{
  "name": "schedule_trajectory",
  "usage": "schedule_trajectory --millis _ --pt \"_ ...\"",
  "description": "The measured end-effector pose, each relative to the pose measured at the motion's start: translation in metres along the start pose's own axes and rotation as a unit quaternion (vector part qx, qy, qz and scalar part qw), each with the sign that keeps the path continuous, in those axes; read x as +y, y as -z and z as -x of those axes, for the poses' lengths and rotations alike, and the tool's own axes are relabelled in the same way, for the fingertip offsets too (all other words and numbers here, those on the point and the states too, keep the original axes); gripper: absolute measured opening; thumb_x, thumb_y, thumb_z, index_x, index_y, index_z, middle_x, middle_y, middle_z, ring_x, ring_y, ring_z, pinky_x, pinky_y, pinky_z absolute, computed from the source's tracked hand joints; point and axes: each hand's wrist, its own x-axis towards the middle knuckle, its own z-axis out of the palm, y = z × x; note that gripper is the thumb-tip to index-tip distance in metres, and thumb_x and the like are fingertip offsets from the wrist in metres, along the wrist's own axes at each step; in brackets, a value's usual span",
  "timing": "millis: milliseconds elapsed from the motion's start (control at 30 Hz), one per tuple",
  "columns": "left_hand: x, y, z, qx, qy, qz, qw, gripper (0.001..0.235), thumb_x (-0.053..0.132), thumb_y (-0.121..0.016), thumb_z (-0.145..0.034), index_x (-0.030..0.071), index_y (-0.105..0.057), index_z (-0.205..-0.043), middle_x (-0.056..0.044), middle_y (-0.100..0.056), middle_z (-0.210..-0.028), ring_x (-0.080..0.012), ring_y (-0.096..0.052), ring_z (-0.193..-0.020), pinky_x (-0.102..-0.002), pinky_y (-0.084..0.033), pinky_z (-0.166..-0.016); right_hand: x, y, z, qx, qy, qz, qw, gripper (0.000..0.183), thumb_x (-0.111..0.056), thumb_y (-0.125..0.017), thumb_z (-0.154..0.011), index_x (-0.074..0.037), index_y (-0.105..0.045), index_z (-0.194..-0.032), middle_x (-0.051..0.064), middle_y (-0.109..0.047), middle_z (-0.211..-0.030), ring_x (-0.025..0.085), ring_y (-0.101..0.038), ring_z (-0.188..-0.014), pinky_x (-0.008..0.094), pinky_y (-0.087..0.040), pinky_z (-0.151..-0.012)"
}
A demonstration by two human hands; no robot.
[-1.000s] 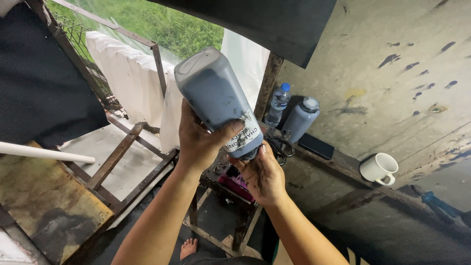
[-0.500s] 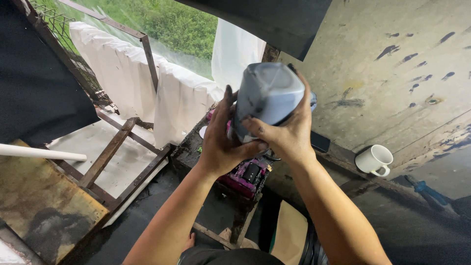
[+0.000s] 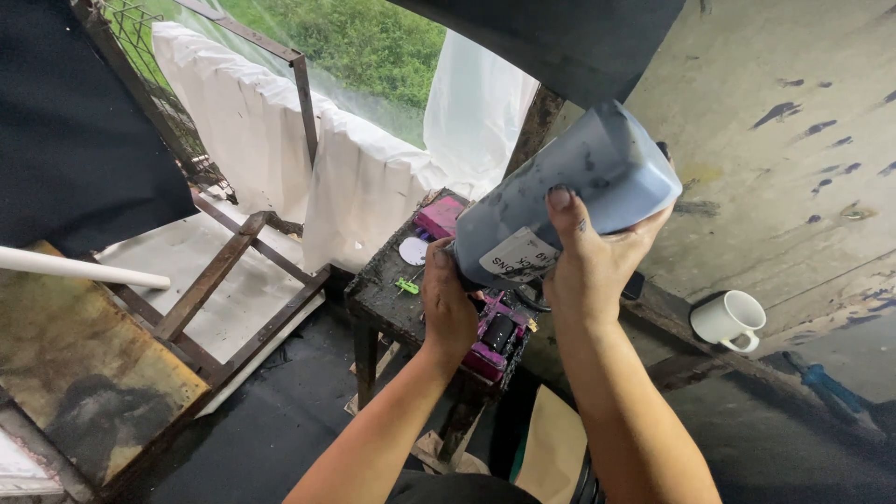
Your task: Refilling a dye reservoir from a large bottle and using a small tool to adjust internal machine components.
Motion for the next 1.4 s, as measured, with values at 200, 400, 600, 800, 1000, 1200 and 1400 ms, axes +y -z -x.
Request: schedule_trajectory --millis 200,400,600,800,1000,1200,1400 --pt "0.010 -0.006 0.001 0.008 0.019 0.004 1.000 0.051 0.038 -0.023 -0.105 0.002 -0.058 -0.112 -0.021 -0.053 -0.066 -0.0275 -0.061 -0.062 -0.041 -0.055 -0.057 -0.019 -0.003 0.003 0.005 0.015 0.006 1.000 0.081 -0.019 -0.096 -0.080 -0.020 -0.043 -0.142 0.008 -0.054 -0.121 0.022 -0.055 -0.117 0.044 -0.048 -0.102" --pt "0.008 -0.003 -0.004 -0.001 0.003 -0.026 1.000 0.044 0.035 -0.027 -0.104 0.003 -0.057 -0.104 -0.024 -0.048 -0.068 -0.0321 -0.053 -0.064 -0.041 -0.050 -0.061 -0.022 -0.009 0.003 0.009 0.015 0.001 1.000 0.080 -0.020 -0.097 -0.078 -0.019 -0.045 -0.139 0.008 -0.054 -0.118 0.024 -0.055 -0.117 0.045 -0.047 -0.100" --pt "0.009 -0.004 -0.005 0.003 0.027 0.019 0.999 0.044 0.037 -0.030 -0.101 0.003 -0.058 -0.096 -0.018 -0.044 -0.072 -0.0272 -0.047 -0.070 -0.038 -0.047 -0.066 -0.005 -0.001 0.003 -0.011 0.024 -0.001 1.000 0.088 -0.016 -0.096 -0.080 -0.019 -0.040 -0.147 0.011 -0.052 -0.121 0.026 -0.054 -0.119 0.048 -0.047 -0.100" --pt "-0.007 0.003 -0.011 -0.026 0.053 0.122 0.991 0.044 0.037 -0.033 -0.104 0.005 -0.060 -0.092 -0.015 -0.047 -0.071 -0.0184 -0.051 -0.068 -0.033 -0.045 -0.068 -0.027 -0.018 0.004 -0.057 0.030 0.000 0.998 0.098 -0.019 -0.099 -0.077 -0.021 -0.036 -0.152 0.011 -0.050 -0.126 0.025 -0.051 -0.124 0.049 -0.047 -0.107" --pt "0.058 0.037 -0.020 -0.174 0.022 -0.032 0.984 0.081 0.070 -0.034 -0.098 0.005 -0.044 -0.144 -0.025 -0.057 -0.140 -0.0406 -0.061 -0.127 -0.054 -0.055 -0.100 -0.072 -0.020 -0.020 -0.212 -0.050 0.092 0.972 0.093 -0.030 -0.087 -0.077 -0.008 -0.032 -0.149 0.014 -0.050 -0.141 0.025 -0.053 -0.130 0.036 -0.054 -0.107" --pt "0.154 0.007 -0.027 -0.257 0.047 -0.039 0.964 0.087 0.034 -0.086 -0.067 0.010 -0.042 -0.138 -0.010 -0.069 -0.123 -0.0231 -0.073 -0.108 -0.035 -0.065 -0.084 -0.089 -0.019 -0.011 -0.293 -0.084 0.120 0.945 0.088 -0.045 -0.076 -0.084 -0.003 -0.037 -0.151 0.013 -0.057 -0.137 0.022 -0.057 -0.124 0.033 -0.054 -0.100" --pt "0.115 -0.030 0.001 -0.169 -0.001 0.263 0.950 0.079 0.025 -0.082 -0.088 0.007 -0.036 -0.149 -0.017 -0.065 -0.127 -0.0282 -0.067 -0.111 -0.043 -0.060 -0.092 -0.027 0.074 0.048 0.048 -0.154 -0.047 0.986 0.046 -0.039 -0.051 -0.105 -0.002 -0.051 -0.132 0.017 -0.068 -0.117 0.022 -0.069 -0.104 0.033 -0.057 -0.095"
